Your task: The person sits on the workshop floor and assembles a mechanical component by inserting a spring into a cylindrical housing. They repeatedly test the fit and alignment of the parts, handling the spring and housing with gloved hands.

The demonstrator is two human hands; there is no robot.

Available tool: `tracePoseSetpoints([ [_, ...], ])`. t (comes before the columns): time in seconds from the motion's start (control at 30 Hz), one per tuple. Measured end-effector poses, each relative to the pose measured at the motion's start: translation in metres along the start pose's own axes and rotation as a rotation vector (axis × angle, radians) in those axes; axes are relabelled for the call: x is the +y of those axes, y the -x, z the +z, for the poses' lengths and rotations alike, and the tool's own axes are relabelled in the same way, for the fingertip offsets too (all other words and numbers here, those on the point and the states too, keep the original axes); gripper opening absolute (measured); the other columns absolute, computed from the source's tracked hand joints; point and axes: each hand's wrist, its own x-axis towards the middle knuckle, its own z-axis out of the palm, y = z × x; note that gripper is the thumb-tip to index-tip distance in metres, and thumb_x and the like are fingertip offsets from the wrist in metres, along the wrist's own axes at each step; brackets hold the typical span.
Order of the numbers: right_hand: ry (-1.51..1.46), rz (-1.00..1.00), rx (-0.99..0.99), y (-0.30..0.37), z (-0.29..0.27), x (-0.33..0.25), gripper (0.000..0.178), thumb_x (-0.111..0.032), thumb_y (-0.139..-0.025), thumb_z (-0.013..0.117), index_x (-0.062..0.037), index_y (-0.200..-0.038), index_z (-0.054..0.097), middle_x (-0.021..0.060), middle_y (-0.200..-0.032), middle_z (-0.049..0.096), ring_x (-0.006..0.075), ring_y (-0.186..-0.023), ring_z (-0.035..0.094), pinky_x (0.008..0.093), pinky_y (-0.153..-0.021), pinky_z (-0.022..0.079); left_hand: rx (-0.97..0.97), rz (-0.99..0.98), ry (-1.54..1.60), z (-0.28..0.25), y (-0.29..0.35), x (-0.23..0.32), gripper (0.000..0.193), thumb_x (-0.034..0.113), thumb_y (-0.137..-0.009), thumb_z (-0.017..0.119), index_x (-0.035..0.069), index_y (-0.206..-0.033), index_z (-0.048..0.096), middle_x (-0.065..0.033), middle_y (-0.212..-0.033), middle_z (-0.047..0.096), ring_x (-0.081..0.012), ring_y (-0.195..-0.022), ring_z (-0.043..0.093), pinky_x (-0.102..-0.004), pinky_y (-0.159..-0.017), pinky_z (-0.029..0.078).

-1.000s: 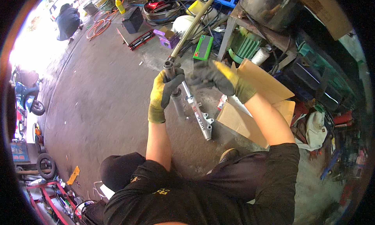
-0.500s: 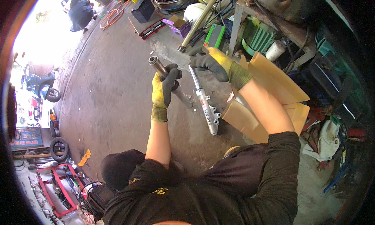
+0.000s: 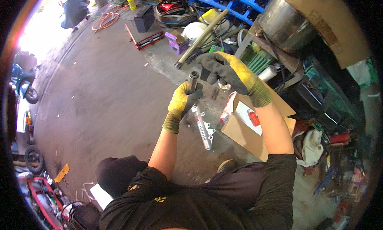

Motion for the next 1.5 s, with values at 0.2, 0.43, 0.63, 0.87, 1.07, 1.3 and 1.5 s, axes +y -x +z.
tracePoseSetpoints([
  [0.2,0.214,0.096,0.26,-0.005,0.043,-0.031,0.036,-0.035,-0.107,0.065,-0.0065,-0.13,0.067,0.0009,-0.099,0.075,0.0048,-0.058,0.061,0.0197,-0.045,0.043,-0.158,0.037,-0.179,-0.014,0.002,0.013,0.042,0.038,-0.086,0.079,0.014,-0.12,0.076,-0.013,-0.099,0.079,-0.0283,-0.095,0.077,-0.0418,-0.088,0.057],
  [0.43,0.505,0.421,0.122,-0.021,0.063,-0.055,0.039,-0.043,-0.106,0.062,-0.0064,-0.111,0.072,0.0009,-0.093,0.072,0.0107,-0.06,0.069,0.0256,-0.049,0.049,-0.282,0.083,-0.088,-0.028,0.001,0.019,0.038,0.032,-0.086,0.078,0.01,-0.116,0.076,-0.0138,-0.097,0.078,-0.0277,-0.092,0.075,-0.0414,-0.085,0.057],
  [0.63,0.628,0.478,0.076,-0.036,0.089,-0.068,0.047,-0.046,-0.108,0.058,-0.0038,-0.125,0.067,0.0037,-0.096,0.071,0.012,-0.068,0.071,0.0254,-0.053,0.053,-0.268,0.137,-0.076,-0.036,0.005,0.023,0.051,0.047,-0.087,0.08,0.01,-0.122,0.076,-0.0216,-0.111,0.079,-0.0386,-0.108,0.076,-0.0473,-0.094,0.057],
  [0.87,0.474,0.577,0.02,-0.039,0.088,-0.064,0.052,-0.051,-0.107,0.052,-0.0039,-0.128,0.063,0.0079,-0.108,0.068,0.0154,-0.072,0.074,0.0272,-0.05,0.054,-0.155,0.21,-0.105,-0.025,0.007,0.016,0.044,0.044,-0.089,0.082,0.009,-0.113,0.076,-0.0204,-0.102,0.079,-0.039,-0.1,0.076,-0.0482,-0.086,0.057],
  [1.07,0.337,0.544,0.075,-0.038,0.084,-0.04,0.082,-0.073,-0.103,0.052,0.0042,-0.128,0.065,0.0114,-0.106,0.074,0.0188,-0.096,0.077,0.034,-0.091,0.06,-0.147,0.218,-0.113,-0.016,0.003,0.007,0.037,0.035,-0.093,0.075,0.008,-0.118,0.076,-0.0214,-0.105,0.078,-0.04,-0.102,0.076,-0.0476,-0.088,0.057],
  [1.3,0.076,0.531,0.229,-0.042,0.084,-0.022,0.073,-0.061,-0.109,0.047,0.007,-0.125,0.068,0.0203,-0.112,0.077,0.0245,-0.092,0.077,0.0375,-0.087,0.063,-0.198,0.246,-0.091,-0.02,-0.001,0.004,0.041,0.039,-0.091,0.073,0.005,-0.114,0.073,-0.0266,-0.104,0.076,-0.0444,-0.1,0.074,-0.0536,-0.087,0.056],
  [1.5,0.009,0.526,0.331,-0.049,0.101,-0.024,0.071,-0.055,-0.112,0.044,0.0114,-0.12,0.067,0.0238,-0.112,0.077,0.0288,-0.088,0.078,0.0385,-0.087,0.065,-0.139,0.286,-0.109,-0.015,-0.004,-0.002,0.031,0.026,-0.094,0.066,0.005,-0.115,0.074,-0.0266,-0.106,0.076,-0.0441,-0.1,0.074,-0.0544,-0.088,0.056],
])
